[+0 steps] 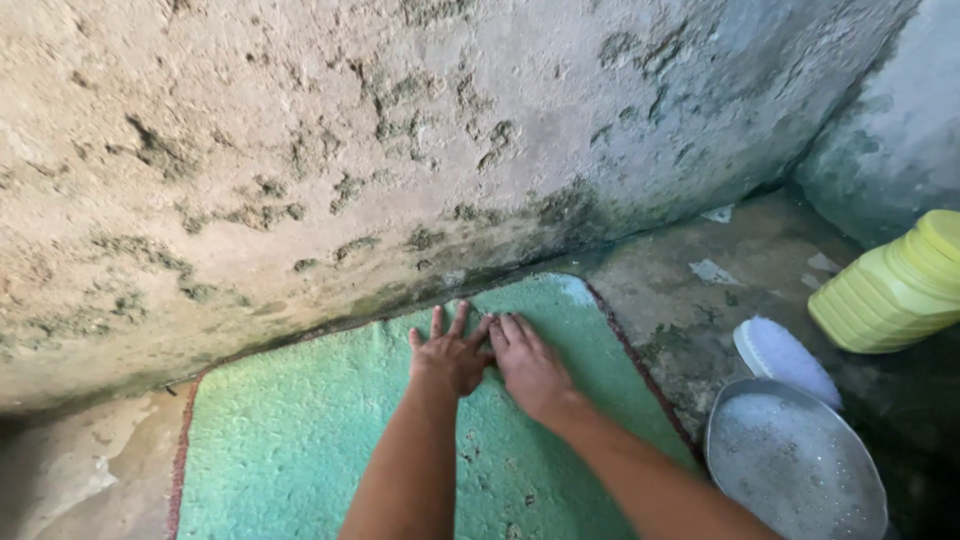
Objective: Applying cleaning powder and scrubbing a bath mat on a floor.
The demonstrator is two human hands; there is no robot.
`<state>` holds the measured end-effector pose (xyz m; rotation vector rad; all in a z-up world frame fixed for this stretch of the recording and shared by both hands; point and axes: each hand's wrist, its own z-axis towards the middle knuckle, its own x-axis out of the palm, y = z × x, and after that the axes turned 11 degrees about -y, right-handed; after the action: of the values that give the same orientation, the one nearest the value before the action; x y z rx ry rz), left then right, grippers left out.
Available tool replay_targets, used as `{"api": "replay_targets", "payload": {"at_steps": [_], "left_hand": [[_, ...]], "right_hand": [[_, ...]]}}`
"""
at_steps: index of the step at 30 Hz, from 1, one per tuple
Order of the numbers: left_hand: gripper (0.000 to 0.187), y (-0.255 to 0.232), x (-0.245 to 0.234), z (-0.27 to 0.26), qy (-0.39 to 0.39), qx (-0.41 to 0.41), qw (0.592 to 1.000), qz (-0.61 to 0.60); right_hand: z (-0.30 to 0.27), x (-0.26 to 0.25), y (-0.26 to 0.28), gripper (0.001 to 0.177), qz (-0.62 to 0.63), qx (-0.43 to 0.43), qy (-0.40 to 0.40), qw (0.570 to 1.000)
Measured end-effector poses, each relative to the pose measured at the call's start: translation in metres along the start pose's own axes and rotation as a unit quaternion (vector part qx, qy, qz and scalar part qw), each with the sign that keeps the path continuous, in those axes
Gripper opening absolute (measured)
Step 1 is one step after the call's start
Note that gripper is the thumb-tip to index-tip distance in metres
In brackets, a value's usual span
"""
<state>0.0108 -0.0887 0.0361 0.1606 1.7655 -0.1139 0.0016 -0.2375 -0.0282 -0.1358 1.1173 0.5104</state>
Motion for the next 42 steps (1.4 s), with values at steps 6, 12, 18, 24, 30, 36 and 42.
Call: {"api": "replay_targets", "payload": {"at_steps": [6, 12, 18, 24, 30, 36, 42], "left_hand": [[0.063, 0.002, -0.010, -0.015, 0.005, 0.012, 1.000, -0.004], [0.065, -0.004, 0.003, -0.017, 0.007, -0.002, 1.000, 0.000], [0.064, -0.004, -0.001, -0.019, 0.034, -0.009, 0.999, -0.011], [0.066, 0.000, -0.002, -0.025, 0.053, 0.010, 0.999, -0.002], [0.065, 0.004, -0.003, -0.028, 0.052, 0.011, 0.998, -0.022], [0.063, 0.001, -0.003, -0.028, 0.059, -0.003, 0.998, -0.019], [0.066, -0.003, -0.008, -0.024, 0.074, -0.009, 0.997, 0.000]], "right_hand": [[-0.017, -0.016, -0.093, 0.053, -0.029, 0.042, -0.045, 0.998], [-0.025, -0.001, -0.068, 0.045, -0.007, 0.089, -0.137, 0.987], [-0.013, -0.045, 0.028, 0.026, 0.085, 0.080, -0.014, 0.993], [0.004, -0.019, -0.022, 0.039, -0.013, 0.044, -0.015, 0.999], [0.020, -0.022, -0.069, 0.058, -0.101, 0.116, 0.031, 0.988], [0.014, -0.010, -0.040, 0.046, -0.102, 0.186, 0.023, 0.977], [-0.006, -0.055, 0.032, 0.033, -0.040, 0.130, 0.007, 0.991]]}}
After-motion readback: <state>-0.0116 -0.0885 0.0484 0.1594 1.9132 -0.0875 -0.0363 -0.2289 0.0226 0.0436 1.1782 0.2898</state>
